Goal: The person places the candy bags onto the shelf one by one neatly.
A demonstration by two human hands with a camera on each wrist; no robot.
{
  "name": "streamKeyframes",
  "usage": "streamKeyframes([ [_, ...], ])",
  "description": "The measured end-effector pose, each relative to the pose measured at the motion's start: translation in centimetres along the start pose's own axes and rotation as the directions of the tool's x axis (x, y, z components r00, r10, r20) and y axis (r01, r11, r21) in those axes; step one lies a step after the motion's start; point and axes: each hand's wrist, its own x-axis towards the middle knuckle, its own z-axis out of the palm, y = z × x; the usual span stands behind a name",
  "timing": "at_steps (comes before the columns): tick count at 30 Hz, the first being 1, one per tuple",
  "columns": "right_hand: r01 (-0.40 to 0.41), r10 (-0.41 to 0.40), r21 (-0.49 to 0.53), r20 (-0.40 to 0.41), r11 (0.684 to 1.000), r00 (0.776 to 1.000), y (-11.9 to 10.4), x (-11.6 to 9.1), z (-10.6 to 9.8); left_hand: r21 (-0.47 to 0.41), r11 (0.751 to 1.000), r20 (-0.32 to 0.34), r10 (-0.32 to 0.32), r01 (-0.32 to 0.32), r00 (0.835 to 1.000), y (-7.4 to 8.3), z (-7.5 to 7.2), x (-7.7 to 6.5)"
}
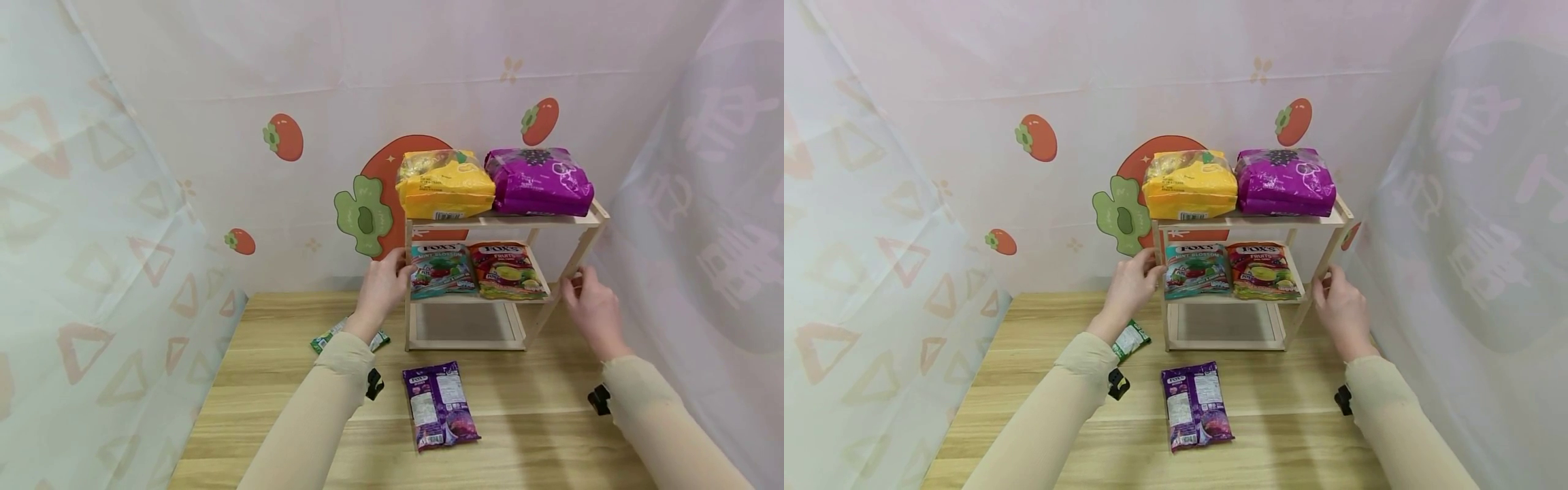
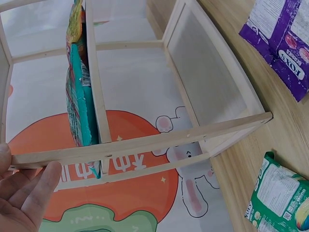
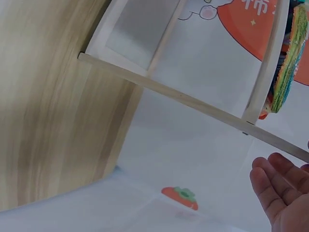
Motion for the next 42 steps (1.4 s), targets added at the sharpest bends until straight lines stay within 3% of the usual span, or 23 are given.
streamKeyframes([
  [9,-0.028,0.028,0.017,0.012,0.999,1.000,-0.1,0.6,0.0,-0.006,1.000,0.000,-0.005,0.005,1.000,0.1,0.0,0.0],
  [22,-0.088,0.085,0.016,0.126,0.996,0.988,-0.2,1.7,-0.7,0.000,1.000,-0.003,-0.012,0.012,1.000,0.0,0.0,-0.1],
  [33,-0.129,0.121,0.008,0.291,0.992,0.949,-0.4,3.0,-1.5,-0.041,0.999,-0.001,-0.021,0.021,1.000,-0.1,0.0,0.0],
  [38,-0.132,0.127,-0.002,0.308,0.991,0.943,-0.5,3.1,-1.5,-0.069,0.996,0.015,-0.053,0.053,0.999,-0.4,0.0,-0.1],
  [42,-0.138,0.132,-0.004,0.318,0.990,0.939,-0.5,3.1,-1.6,-0.088,0.992,0.063,-0.085,0.091,0.994,-0.9,0.1,-0.5],
])
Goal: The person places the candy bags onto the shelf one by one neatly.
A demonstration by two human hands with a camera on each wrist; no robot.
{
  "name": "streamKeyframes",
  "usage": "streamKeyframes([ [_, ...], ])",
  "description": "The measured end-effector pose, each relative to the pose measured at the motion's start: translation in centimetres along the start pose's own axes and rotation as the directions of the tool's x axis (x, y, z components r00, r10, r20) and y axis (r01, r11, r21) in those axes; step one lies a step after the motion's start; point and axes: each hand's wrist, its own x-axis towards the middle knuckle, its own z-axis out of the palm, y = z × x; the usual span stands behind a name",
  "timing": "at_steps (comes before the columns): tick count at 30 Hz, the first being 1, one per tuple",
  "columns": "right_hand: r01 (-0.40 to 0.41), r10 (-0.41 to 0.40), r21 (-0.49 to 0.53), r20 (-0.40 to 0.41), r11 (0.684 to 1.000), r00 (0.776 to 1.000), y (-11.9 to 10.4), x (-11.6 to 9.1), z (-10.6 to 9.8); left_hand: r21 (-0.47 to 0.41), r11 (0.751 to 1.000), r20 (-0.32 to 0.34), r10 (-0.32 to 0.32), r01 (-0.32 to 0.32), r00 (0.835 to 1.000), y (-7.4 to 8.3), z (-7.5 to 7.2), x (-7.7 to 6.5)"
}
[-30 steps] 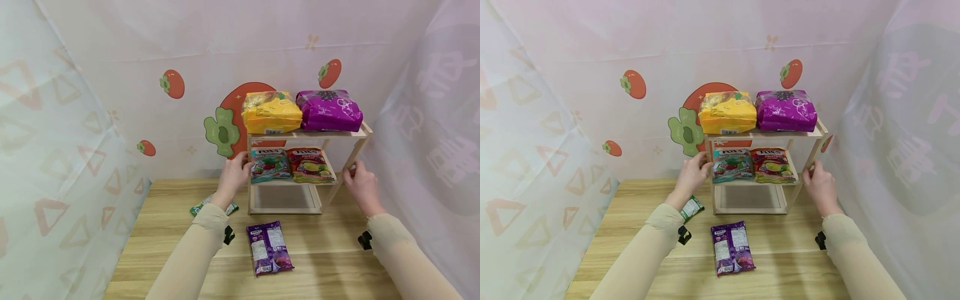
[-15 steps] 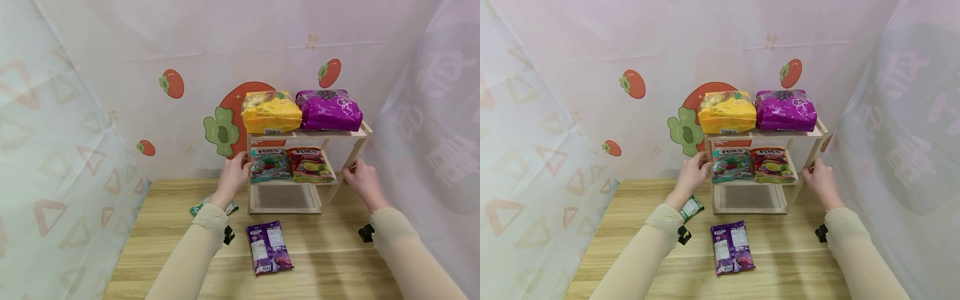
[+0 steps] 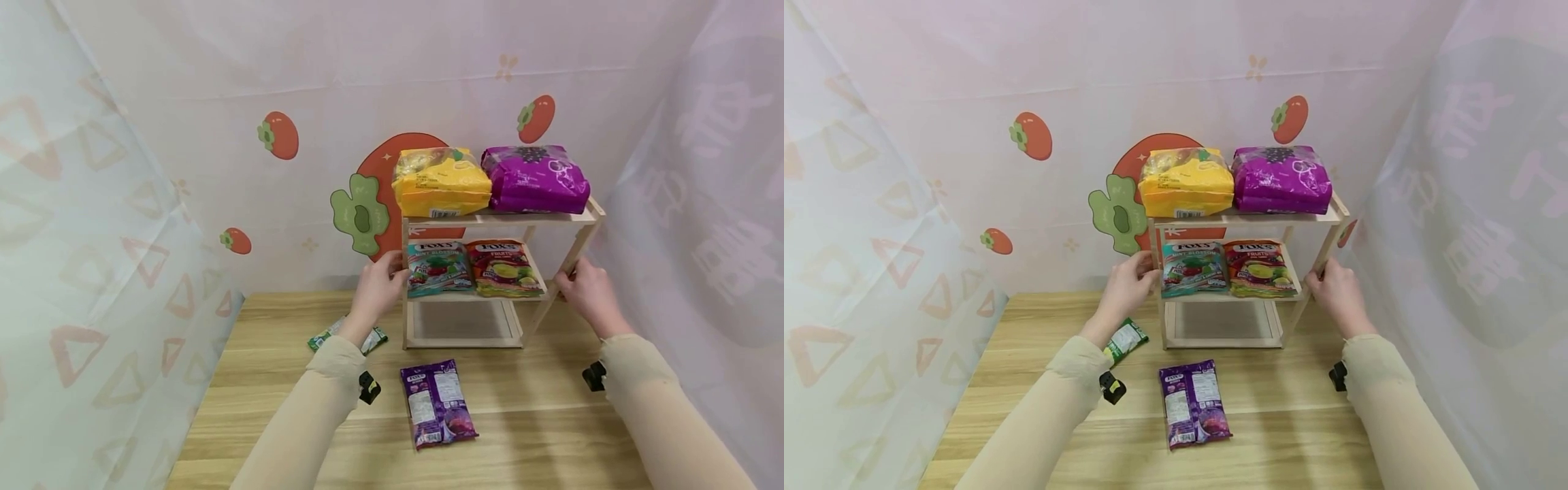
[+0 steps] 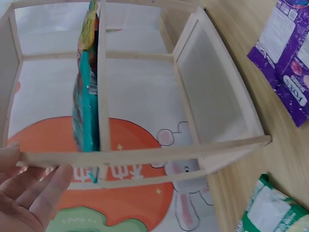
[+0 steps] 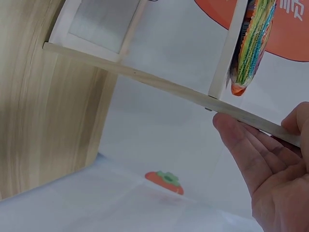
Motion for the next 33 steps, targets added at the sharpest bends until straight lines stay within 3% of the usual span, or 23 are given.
streamKeyframes([
  [8,0.007,-0.007,0.004,0.003,1.000,1.000,0.0,-0.1,0.0,0.039,0.996,0.081,-0.087,0.084,0.993,-3.2,0.0,-1.6],
  [17,-0.006,0.006,-0.002,0.013,1.000,1.000,0.0,-0.1,0.0,0.193,0.963,0.130,-0.213,0.186,0.968,-8.3,0.0,-4.2],
  [20,-0.008,0.009,-0.009,0.014,1.000,1.000,-0.1,-0.1,0.0,0.242,0.945,0.151,-0.259,0.219,0.954,-10.0,0.0,-5.3],
  [26,-0.015,0.016,-0.024,0.017,1.000,1.000,-0.2,0.0,-0.1,0.347,0.881,0.173,-0.396,0.320,0.902,-13.3,-0.1,-7.5],
  [33,-0.040,0.038,0.026,0.061,0.999,0.997,-0.2,0.1,-0.1,0.404,0.849,0.194,-0.444,0.341,0.875,-16.1,0.0,-9.5],
])
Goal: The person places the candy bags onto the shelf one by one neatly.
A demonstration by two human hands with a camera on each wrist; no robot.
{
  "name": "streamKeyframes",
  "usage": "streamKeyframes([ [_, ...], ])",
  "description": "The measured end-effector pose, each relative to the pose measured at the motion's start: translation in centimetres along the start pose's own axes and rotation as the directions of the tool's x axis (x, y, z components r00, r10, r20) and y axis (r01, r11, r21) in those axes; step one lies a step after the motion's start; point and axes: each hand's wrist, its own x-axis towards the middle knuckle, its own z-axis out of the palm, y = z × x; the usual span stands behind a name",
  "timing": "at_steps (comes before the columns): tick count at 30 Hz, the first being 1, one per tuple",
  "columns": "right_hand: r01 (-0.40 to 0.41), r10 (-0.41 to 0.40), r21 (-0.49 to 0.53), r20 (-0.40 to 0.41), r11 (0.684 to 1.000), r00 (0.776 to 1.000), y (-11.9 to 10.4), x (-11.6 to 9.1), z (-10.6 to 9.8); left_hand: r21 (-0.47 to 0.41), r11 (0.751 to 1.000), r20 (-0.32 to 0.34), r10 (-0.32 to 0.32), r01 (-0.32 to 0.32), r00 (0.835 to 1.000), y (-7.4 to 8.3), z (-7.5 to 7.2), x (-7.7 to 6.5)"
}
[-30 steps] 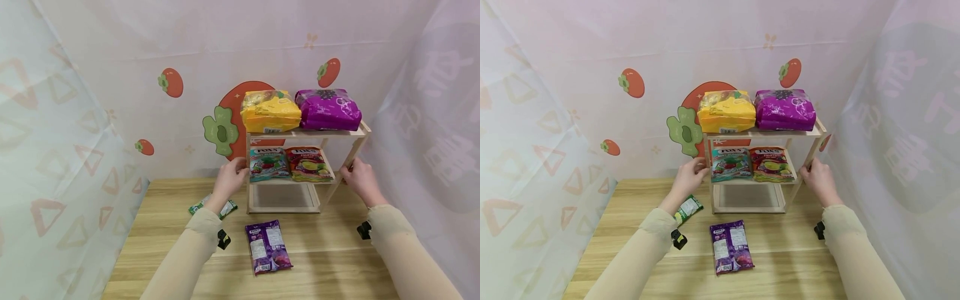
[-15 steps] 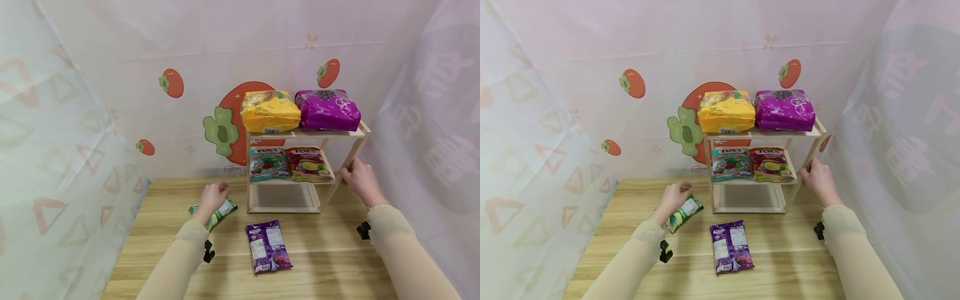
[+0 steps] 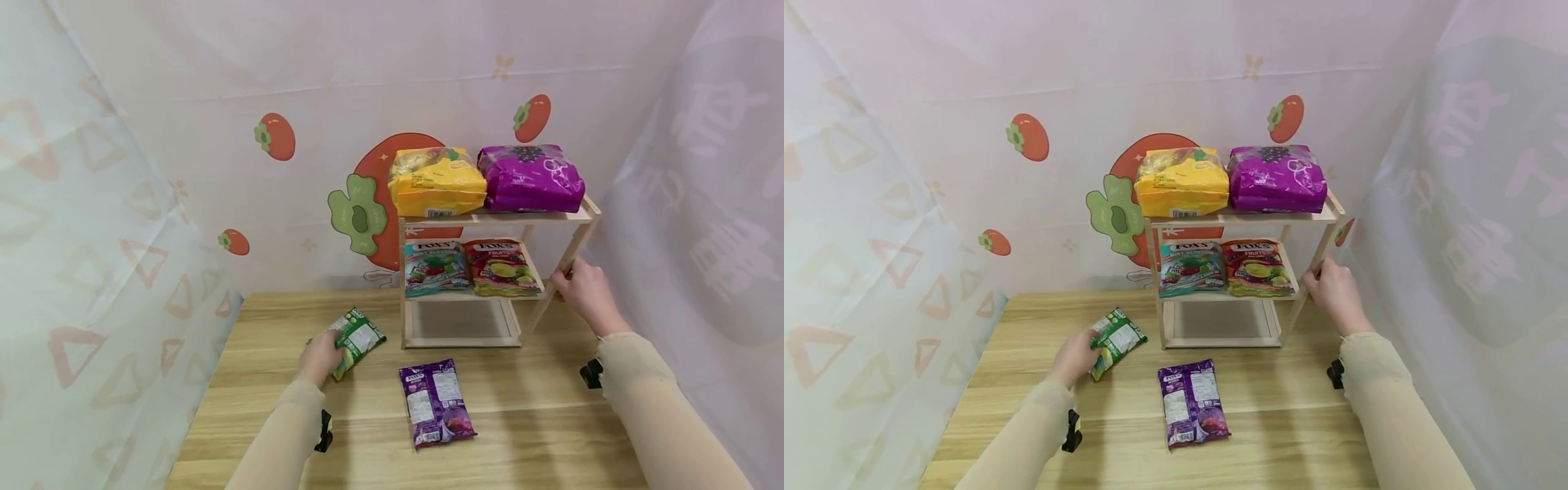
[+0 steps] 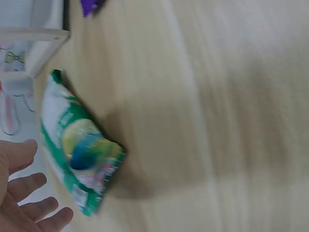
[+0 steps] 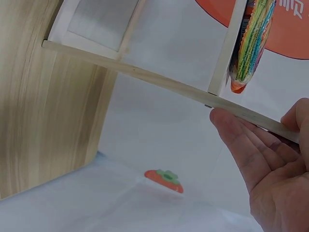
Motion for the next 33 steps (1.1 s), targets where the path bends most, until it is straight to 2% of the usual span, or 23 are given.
streamKeyframes([
  [5,0.008,-0.008,0.006,0.016,1.000,1.000,0.0,0.2,-0.1,0.013,1.000,0.050,-0.020,0.019,0.999,-1.7,1.1,-0.7],
  [10,0.013,-0.013,-0.005,0.022,1.000,1.000,0.0,0.3,-0.1,0.012,1.000,0.020,-0.016,0.016,1.000,-3.1,2.1,-1.3],
  [14,0.016,-0.016,-0.007,0.023,1.000,1.000,0.0,0.3,-0.2,0.054,0.998,0.000,-0.016,0.016,1.000,-3.7,2.7,-1.5],
  [22,0.005,-0.005,0.006,0.035,1.000,0.999,0.1,0.4,-0.2,0.100,0.995,0.011,-0.025,0.023,1.000,-4.0,3.4,-1.5],
  [28,0.008,-0.007,-0.010,0.034,1.000,0.999,0.1,0.4,-0.1,0.165,0.986,-0.007,0.010,-0.009,1.000,-3.9,3.5,-1.8],
  [33,0.002,-0.001,-0.019,0.037,1.000,0.999,0.1,0.4,-0.2,0.176,0.984,-0.034,0.037,-0.030,0.999,-4.0,3.8,-1.3],
])
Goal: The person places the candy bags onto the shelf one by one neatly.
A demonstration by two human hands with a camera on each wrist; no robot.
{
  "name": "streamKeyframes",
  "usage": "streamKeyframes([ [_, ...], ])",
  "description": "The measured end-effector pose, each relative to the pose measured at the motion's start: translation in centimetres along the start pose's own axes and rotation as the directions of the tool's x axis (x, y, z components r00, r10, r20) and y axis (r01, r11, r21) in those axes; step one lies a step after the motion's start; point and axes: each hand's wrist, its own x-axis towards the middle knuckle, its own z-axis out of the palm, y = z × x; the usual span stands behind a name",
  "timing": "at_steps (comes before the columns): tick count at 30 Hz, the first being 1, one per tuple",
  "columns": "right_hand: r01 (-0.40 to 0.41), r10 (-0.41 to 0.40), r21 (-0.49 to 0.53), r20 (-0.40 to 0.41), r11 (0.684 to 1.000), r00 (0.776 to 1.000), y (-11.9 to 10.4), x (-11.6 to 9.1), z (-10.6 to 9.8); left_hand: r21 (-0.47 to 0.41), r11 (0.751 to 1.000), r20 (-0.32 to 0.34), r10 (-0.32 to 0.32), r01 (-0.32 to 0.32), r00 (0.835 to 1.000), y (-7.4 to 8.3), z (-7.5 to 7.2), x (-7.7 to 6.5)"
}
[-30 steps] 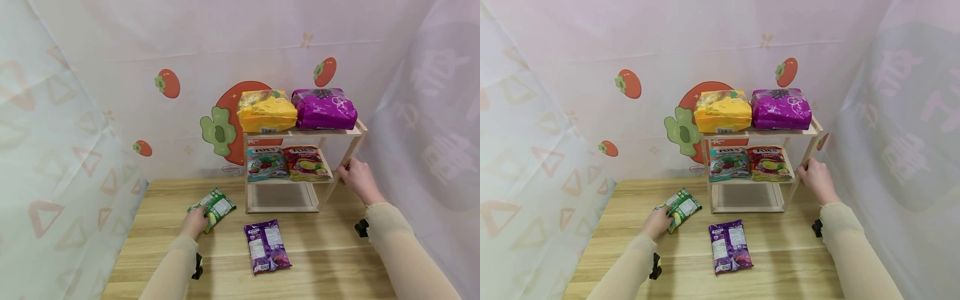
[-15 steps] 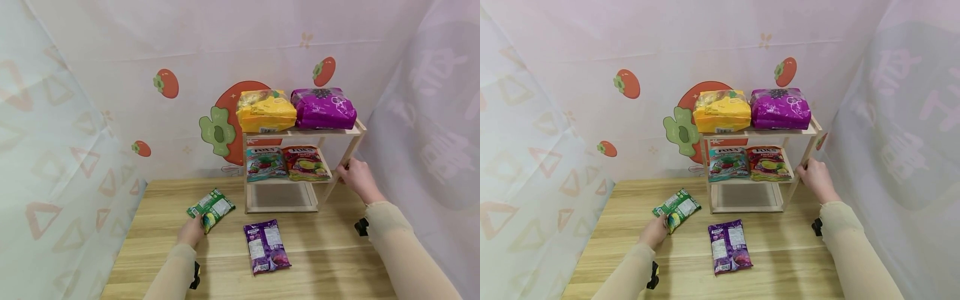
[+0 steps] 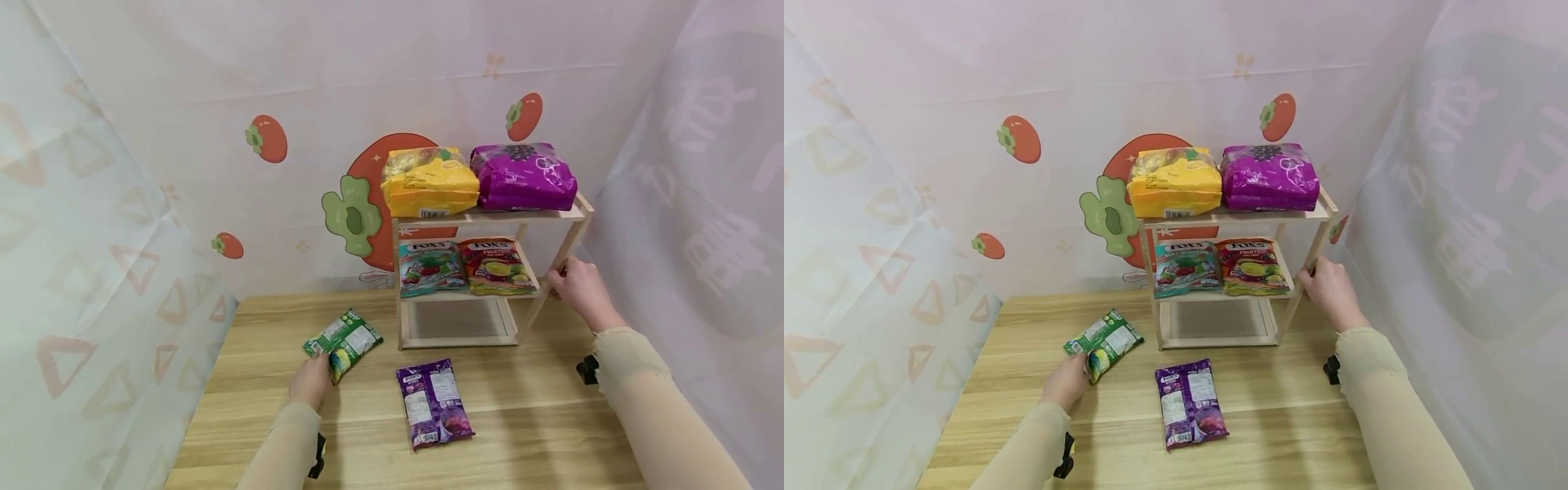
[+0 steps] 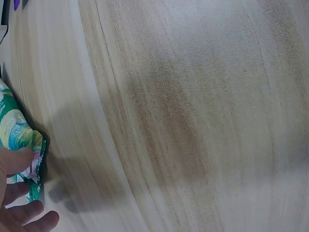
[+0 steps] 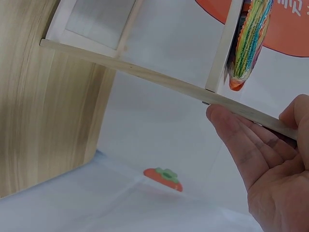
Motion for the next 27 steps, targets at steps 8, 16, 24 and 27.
streamKeyframes([
  [8,-0.008,0.008,0.020,0.003,1.000,1.000,0.1,0.0,0.1,0.030,0.997,0.061,0.073,-0.075,0.995,0.4,0.4,0.4],
  [16,-0.017,0.017,0.014,0.001,1.000,1.000,0.1,-0.1,0.0,0.002,0.996,0.121,0.085,-0.085,0.989,1.1,0.6,0.2],
  [24,-0.013,0.013,0.029,0.006,1.000,1.000,0.3,-0.1,0.0,0.069,0.991,0.075,0.113,-0.118,0.991,1.7,0.9,-0.2],
  [27,-0.008,0.008,0.032,0.008,0.999,1.000,0.3,0.0,0.2,0.098,0.986,0.038,0.129,-0.132,0.991,1.6,1.3,-0.3],
])
